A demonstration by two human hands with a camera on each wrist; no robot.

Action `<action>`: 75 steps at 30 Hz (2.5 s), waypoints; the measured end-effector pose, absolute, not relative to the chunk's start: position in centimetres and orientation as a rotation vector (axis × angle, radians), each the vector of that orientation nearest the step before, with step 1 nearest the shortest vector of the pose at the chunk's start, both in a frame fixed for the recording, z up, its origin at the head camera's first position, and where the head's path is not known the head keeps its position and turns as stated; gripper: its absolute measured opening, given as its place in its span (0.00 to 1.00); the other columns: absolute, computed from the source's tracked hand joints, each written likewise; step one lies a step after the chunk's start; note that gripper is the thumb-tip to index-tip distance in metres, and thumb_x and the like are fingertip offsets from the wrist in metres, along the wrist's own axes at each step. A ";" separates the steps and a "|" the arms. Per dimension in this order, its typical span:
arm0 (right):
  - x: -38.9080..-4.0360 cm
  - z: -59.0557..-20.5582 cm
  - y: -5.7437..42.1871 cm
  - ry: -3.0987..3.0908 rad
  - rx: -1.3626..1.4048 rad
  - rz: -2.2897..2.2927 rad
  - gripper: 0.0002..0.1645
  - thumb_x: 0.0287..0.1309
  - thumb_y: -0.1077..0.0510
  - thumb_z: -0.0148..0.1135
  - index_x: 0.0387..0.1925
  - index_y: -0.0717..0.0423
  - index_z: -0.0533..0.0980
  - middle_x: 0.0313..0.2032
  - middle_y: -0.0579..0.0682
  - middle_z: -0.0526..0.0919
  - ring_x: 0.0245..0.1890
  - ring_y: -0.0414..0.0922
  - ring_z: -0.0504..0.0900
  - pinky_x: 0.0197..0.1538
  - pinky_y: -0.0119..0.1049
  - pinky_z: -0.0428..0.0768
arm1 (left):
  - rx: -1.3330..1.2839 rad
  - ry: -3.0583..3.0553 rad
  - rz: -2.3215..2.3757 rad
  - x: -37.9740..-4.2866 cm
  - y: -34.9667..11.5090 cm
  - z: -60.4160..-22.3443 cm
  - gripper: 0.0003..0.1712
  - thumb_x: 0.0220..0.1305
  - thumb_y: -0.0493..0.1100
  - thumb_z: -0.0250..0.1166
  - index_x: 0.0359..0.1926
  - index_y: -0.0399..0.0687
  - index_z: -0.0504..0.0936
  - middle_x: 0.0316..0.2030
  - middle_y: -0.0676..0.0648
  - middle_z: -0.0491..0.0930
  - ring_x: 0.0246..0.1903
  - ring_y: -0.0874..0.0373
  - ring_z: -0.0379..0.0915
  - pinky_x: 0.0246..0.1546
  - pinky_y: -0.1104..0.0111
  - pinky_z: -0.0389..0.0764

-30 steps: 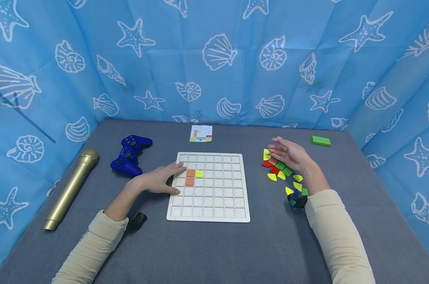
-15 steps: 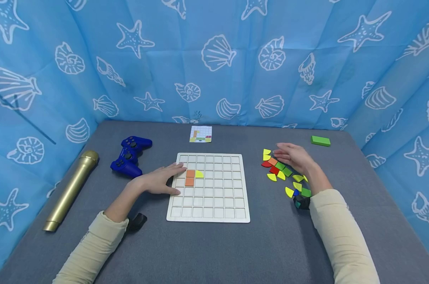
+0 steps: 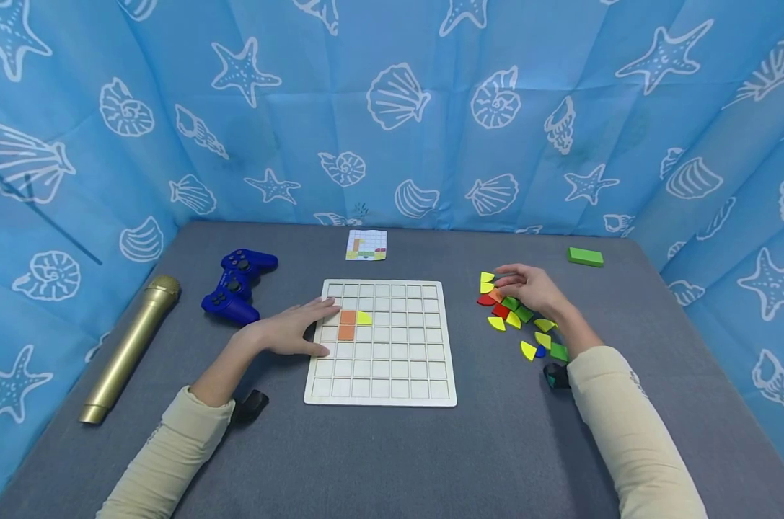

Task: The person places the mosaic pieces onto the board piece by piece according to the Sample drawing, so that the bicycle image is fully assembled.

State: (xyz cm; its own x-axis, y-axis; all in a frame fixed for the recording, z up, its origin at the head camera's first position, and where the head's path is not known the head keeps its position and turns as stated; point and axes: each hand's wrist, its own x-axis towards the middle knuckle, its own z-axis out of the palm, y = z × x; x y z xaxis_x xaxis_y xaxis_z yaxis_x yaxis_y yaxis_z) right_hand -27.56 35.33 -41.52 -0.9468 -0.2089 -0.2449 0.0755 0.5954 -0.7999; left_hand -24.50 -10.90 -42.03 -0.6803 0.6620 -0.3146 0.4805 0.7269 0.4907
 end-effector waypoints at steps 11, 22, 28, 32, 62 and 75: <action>-27.5 -41.8 34.6 2.662 -0.258 -1.109 0.28 0.61 0.68 0.60 0.61 0.70 0.66 0.53 0.67 0.73 0.50 0.59 0.74 0.49 0.39 0.78 | 0.876 2.445 0.528 -24.4 -10.9 -42.0 0.47 0.63 0.56 0.63 0.75 0.47 0.50 0.73 0.42 0.44 0.72 0.47 0.33 0.67 0.46 0.42; -28.2 -41.9 34.4 2.670 -0.205 -1.046 0.28 0.60 0.68 0.60 0.61 0.70 0.66 0.51 0.66 0.73 0.49 0.57 0.72 0.46 0.38 0.78 | 0.876 2.445 0.521 -24.3 -10.9 -41.9 0.47 0.63 0.56 0.63 0.75 0.46 0.50 0.73 0.42 0.43 0.72 0.46 0.33 0.66 0.46 0.42; -28.3 -41.7 34.6 2.666 -0.161 -1.036 0.29 0.61 0.67 0.61 0.62 0.70 0.65 0.49 0.66 0.73 0.46 0.58 0.72 0.42 0.35 0.77 | 0.879 2.447 0.520 -24.4 -10.9 -41.9 0.48 0.63 0.56 0.63 0.75 0.47 0.50 0.74 0.42 0.43 0.72 0.47 0.33 0.66 0.46 0.41; -28.4 -41.7 34.7 2.685 -0.139 -1.017 0.28 0.61 0.65 0.61 0.62 0.69 0.66 0.48 0.65 0.72 0.45 0.57 0.71 0.41 0.38 0.76 | 0.881 2.445 0.516 -24.4 -10.9 -41.9 0.48 0.63 0.57 0.63 0.75 0.47 0.50 0.74 0.42 0.43 0.72 0.47 0.33 0.66 0.46 0.41; -27.3 -40.4 33.8 2.463 0.167 -1.402 0.26 0.66 0.57 0.57 0.58 0.71 0.67 0.50 0.64 0.79 0.43 0.48 0.82 0.47 0.39 0.80 | 0.872 2.451 0.499 -24.7 -11.0 -42.1 0.48 0.63 0.57 0.63 0.75 0.46 0.50 0.74 0.42 0.43 0.72 0.48 0.33 0.67 0.46 0.42; -26.3 -40.1 30.4 2.279 0.176 -1.507 0.31 0.66 0.58 0.58 0.64 0.69 0.62 0.54 0.66 0.71 0.45 0.47 0.81 0.51 0.38 0.77 | 0.870 2.447 0.500 -24.8 -10.9 -42.2 0.48 0.63 0.57 0.63 0.75 0.47 0.49 0.74 0.44 0.43 0.72 0.49 0.32 0.67 0.47 0.41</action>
State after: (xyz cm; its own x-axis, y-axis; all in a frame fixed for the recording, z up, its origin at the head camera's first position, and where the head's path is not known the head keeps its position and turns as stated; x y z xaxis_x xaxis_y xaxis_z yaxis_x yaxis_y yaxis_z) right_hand -26.32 30.43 -40.10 -0.9114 -0.1141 -0.3953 0.3190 0.4107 -0.8541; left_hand -24.79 -10.93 -42.20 -0.6761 0.6617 -0.3240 0.4815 0.7297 0.4854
